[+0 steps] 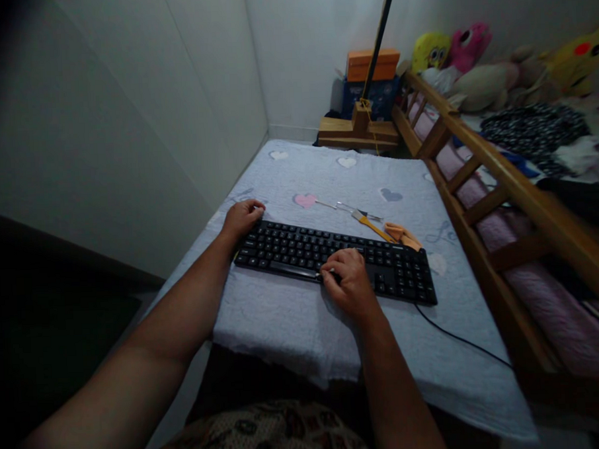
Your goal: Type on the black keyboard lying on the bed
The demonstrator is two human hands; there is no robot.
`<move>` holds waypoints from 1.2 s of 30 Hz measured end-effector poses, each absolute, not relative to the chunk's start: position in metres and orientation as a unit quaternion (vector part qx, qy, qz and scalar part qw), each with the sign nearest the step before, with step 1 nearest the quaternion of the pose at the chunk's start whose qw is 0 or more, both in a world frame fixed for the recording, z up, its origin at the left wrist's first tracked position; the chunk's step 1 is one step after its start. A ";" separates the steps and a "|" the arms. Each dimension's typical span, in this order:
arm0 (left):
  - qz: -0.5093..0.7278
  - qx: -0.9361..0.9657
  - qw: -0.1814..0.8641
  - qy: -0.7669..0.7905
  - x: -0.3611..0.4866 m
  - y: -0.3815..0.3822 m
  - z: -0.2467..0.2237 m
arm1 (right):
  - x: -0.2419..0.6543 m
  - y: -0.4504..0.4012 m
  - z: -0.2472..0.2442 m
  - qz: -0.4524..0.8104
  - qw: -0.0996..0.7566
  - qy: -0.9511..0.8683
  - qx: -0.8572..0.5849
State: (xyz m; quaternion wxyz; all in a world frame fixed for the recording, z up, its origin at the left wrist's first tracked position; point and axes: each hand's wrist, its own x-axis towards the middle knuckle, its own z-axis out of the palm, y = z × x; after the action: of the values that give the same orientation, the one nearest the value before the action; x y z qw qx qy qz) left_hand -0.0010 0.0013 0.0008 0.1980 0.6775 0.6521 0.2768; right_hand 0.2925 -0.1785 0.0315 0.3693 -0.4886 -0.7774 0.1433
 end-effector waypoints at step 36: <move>0.277 0.678 0.198 0.651 -0.002 0.001 -0.001 | 0.296 -0.178 0.029 0.125 0.390 -0.742 -0.531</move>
State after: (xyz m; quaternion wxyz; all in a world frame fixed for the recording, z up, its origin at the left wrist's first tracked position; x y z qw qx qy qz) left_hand -0.0019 0.0010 -0.0007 0.1976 0.6782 0.6512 0.2773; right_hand 0.2960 -0.1775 0.0287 0.3896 -0.5312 -0.7419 0.1249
